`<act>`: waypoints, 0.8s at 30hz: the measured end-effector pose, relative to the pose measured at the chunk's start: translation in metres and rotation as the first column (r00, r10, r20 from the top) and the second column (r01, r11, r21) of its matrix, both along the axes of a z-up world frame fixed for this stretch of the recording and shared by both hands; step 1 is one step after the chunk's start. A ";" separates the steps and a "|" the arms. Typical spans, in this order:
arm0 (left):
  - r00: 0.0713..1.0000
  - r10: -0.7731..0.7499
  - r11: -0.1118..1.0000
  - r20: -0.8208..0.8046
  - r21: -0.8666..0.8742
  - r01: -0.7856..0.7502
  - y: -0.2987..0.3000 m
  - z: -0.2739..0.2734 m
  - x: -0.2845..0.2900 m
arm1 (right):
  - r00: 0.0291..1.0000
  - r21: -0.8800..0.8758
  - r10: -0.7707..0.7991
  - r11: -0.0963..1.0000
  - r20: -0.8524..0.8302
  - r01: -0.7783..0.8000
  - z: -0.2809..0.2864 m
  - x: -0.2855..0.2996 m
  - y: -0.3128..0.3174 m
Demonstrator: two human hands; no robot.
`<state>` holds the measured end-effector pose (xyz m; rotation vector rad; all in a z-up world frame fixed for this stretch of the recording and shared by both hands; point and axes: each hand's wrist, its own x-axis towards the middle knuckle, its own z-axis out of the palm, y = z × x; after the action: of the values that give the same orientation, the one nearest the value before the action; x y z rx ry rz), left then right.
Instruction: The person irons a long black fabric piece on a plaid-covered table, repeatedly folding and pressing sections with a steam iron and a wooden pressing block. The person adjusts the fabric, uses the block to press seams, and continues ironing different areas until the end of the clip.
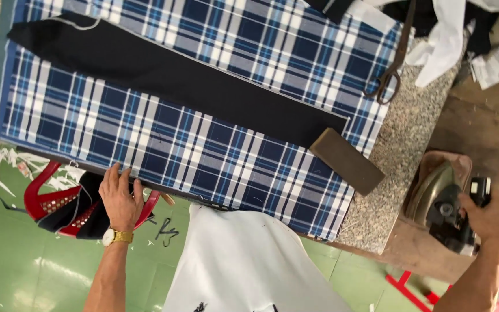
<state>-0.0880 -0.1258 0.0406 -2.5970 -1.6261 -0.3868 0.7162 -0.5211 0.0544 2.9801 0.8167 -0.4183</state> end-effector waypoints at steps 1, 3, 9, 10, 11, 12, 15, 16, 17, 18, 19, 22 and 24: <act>1.000 0.019 1.000 0.003 0.005 -0.019 0.000 0.002 0.002 | 1.000 0.005 0.019 1.000 0.003 -0.019 -0.002 -0.002 0.003; 1.000 0.011 0.999 0.007 0.037 -0.012 0.000 0.005 0.004 | 0.894 0.422 -0.156 0.839 -0.421 0.345 -0.006 -0.011 0.004; 0.999 0.023 0.999 0.031 0.033 -0.024 0.019 -0.017 -0.014 | 0.967 0.171 -0.253 0.951 -0.042 0.256 0.007 -0.037 -0.021; 0.998 0.045 0.998 0.033 0.042 -0.046 0.022 -0.016 -0.025 | 0.972 0.181 -0.231 0.955 -0.043 0.235 0.001 -0.038 -0.026; 0.998 0.060 0.997 0.023 0.053 -0.061 0.027 -0.015 -0.036 | 0.950 0.322 -0.285 0.894 -0.126 0.311 -0.004 -0.045 -0.040; 0.997 0.075 0.995 0.013 0.065 -0.076 0.033 -0.015 -0.047 | 0.921 0.448 -0.323 0.805 -0.218 0.389 -0.010 -0.051 -0.054; 0.996 0.082 0.996 0.018 0.034 -0.083 0.056 -0.013 -0.068 | 0.916 0.458 -0.292 0.798 -0.274 0.392 0.004 -0.095 -0.082; 0.997 0.073 0.997 0.017 0.031 -0.074 0.068 -0.013 -0.071 | 0.913 0.455 -0.301 0.796 -0.275 0.400 0.009 -0.111 -0.081; 0.999 0.039 0.998 0.013 0.039 -0.039 0.081 -0.013 -0.074 | 0.948 0.421 -0.242 0.853 -0.206 0.309 0.014 -0.127 -0.079; 1.000 0.004 0.999 0.009 0.046 -0.004 0.095 -0.012 -0.078 | 0.974 0.379 -0.175 0.900 -0.141 0.217 0.020 -0.144 -0.076; 1.000 -0.002 0.999 0.012 0.048 0.001 0.110 -0.010 -0.077 | 0.974 0.381 -0.181 0.898 -0.138 0.221 0.029 -0.167 -0.054; 0.994 -0.089 0.996 0.061 0.015 0.088 0.158 0.001 -0.074 | 0.933 0.212 -0.304 0.915 -0.195 0.342 0.065 -0.238 0.025; 0.986 -0.161 0.987 0.043 0.032 0.160 0.187 0.011 -0.072 | 0.950 0.057 -0.273 0.957 -0.154 0.285 0.092 -0.288 0.094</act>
<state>-0.1597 0.0608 0.0511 -2.7260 -1.4162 -0.4767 0.4285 -0.4269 0.1469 3.1794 0.4239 -0.6318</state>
